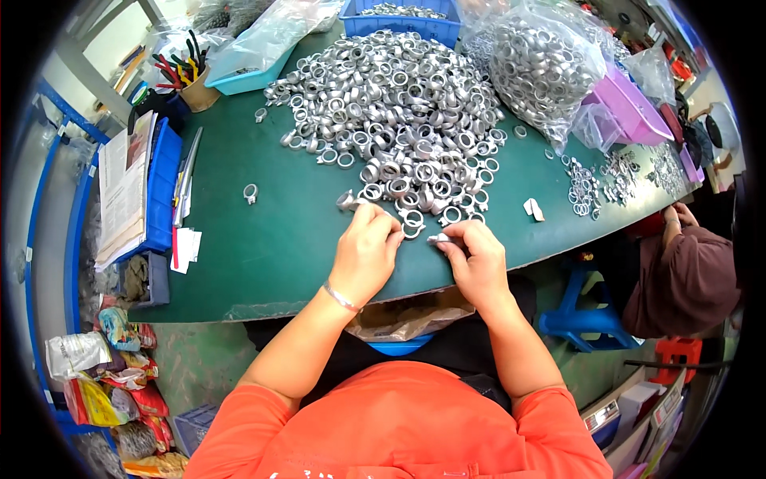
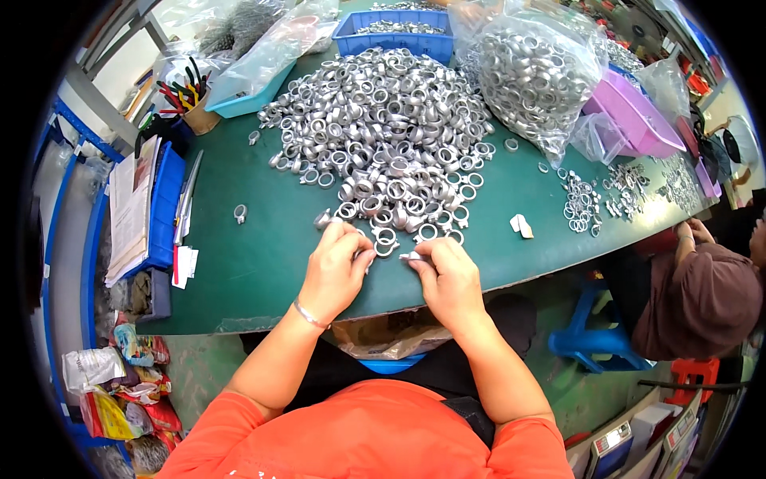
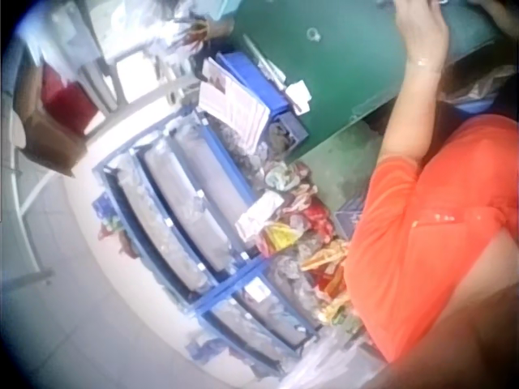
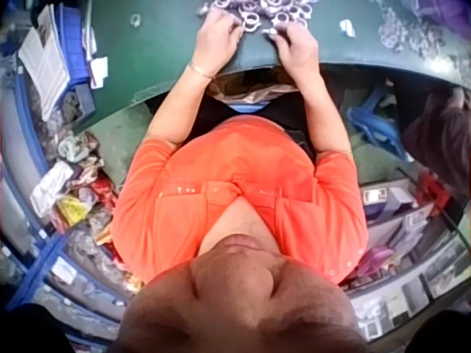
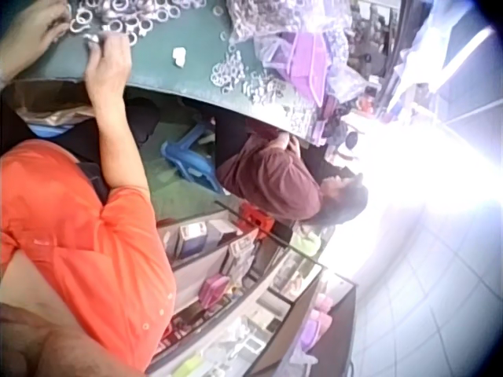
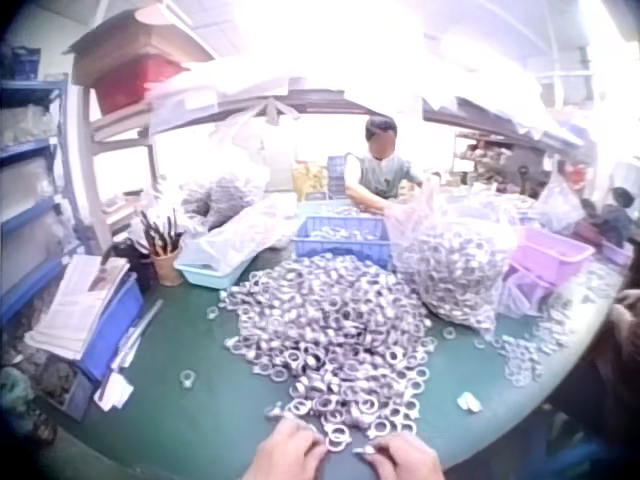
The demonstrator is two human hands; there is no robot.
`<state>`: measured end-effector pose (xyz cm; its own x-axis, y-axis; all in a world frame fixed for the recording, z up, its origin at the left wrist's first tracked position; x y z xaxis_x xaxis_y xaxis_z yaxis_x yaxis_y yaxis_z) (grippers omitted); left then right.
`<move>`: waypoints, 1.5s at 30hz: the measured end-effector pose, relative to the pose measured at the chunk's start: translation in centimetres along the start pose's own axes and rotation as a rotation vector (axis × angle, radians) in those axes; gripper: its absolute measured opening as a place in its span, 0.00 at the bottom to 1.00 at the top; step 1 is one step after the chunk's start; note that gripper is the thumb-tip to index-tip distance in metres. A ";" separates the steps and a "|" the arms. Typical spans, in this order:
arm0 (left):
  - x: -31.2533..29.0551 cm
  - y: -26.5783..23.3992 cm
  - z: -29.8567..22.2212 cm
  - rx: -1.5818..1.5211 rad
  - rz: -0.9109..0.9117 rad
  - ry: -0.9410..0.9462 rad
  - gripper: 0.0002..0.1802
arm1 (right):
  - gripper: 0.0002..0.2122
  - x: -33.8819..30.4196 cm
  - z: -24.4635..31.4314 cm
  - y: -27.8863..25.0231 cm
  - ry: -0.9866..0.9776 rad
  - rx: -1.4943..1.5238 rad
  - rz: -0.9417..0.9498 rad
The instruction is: The person gathers metal ring components from a pile on the workbench and fits the matching pieces together by hand.
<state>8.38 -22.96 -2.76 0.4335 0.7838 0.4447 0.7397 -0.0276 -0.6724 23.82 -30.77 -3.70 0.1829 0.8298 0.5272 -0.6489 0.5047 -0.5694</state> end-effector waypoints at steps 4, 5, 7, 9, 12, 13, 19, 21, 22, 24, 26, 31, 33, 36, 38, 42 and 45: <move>-1.3 -0.8 -0.4 -0.148 0.072 -0.065 0.08 | 0.09 -1.3 -1.4 0.7 0.175 0.412 0.052; -1.6 -1.0 -0.4 -0.132 0.100 -0.066 0.09 | 0.08 -1.8 -1.9 1.5 0.369 0.602 0.110; -2.0 -1.3 -0.7 -0.114 0.142 -0.067 0.08 | 0.07 -2.8 -2.0 2.8 0.575 0.864 0.182; -2.7 -0.9 0.1 -0.299 0.157 -0.178 0.07 | 0.06 -3.1 -1.4 2.9 0.580 0.940 0.183; -4.2 0.7 2.2 -0.746 0.241 -0.520 0.06 | 0.06 -3.2 -0.2 3.4 0.599 1.045 0.213; -5.5 2.1 2.8 -1.010 0.317 -0.759 0.06 | 0.05 -3.5 0.1 3.6 0.622 1.072 0.244; -6.1 0.4 0.2 -1.070 0.335 -0.447 0.08 | 0.11 -2.7 3.9 1.6 0.092 0.863 0.343; -6.7 -0.9 -1.2 -0.692 0.412 -0.302 0.10 | 0.12 -3.3 5.5 1.8 -0.072 0.624 0.485; -6.9 -1.1 -2.0 -0.574 0.449 -0.232 0.11 | 0.11 -3.8 5.5 2.1 -0.042 0.557 0.537; -6.8 -1.7 -2.6 -0.438 0.382 -0.121 0.09 | 0.12 -3.0 5.9 1.4 -0.164 0.423 0.461; -5.6 -2.6 -3.2 -0.286 0.245 0.009 0.09 | 0.10 -1.6 5.2 1.3 -0.209 0.218 0.343; -1.8 -1.6 -1.0 0.052 0.036 -0.044 0.18 | 0.10 2.0 3.2 2.5 -0.107 -0.083 0.067; -2.0 -0.8 -0.2 0.051 0.135 -0.052 0.17 | 0.11 1.9 2.9 3.3 -0.180 -0.126 0.103; -3.1 -0.5 0.9 -0.323 0.271 -0.299 0.15 | 0.10 0.6 2.1 3.0 -0.124 0.145 0.179; -3.9 0.0 1.5 -0.480 0.320 -0.357 0.16 | 0.08 0.2 2.4 2.0 -0.136 0.156 0.178; -5.4 1.5 2.1 -1.078 0.412 -0.577 0.18 | 0.06 -2.3 -0.6 3.1 0.427 0.869 0.184; -6.0 0.7 1.2 -1.288 0.386 -0.534 0.17 | 0.07 -3.1 1.8 2.3 0.319 0.857 0.355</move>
<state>5.66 -26.92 -6.61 0.6822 0.7242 -0.1011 0.6889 -0.5901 0.4209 20.47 -32.59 -5.48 -0.0170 0.9889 0.1473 -0.9981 -0.0254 0.0553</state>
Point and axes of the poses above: each hand's wrist, its own x-axis towards the middle knuckle, its own y-axis out of the palm, z = x × y, the point moved 9 cm from there along x, towards the middle knuckle, and after that the axes turned 6 degrees about -y, right-handed, at the moved point
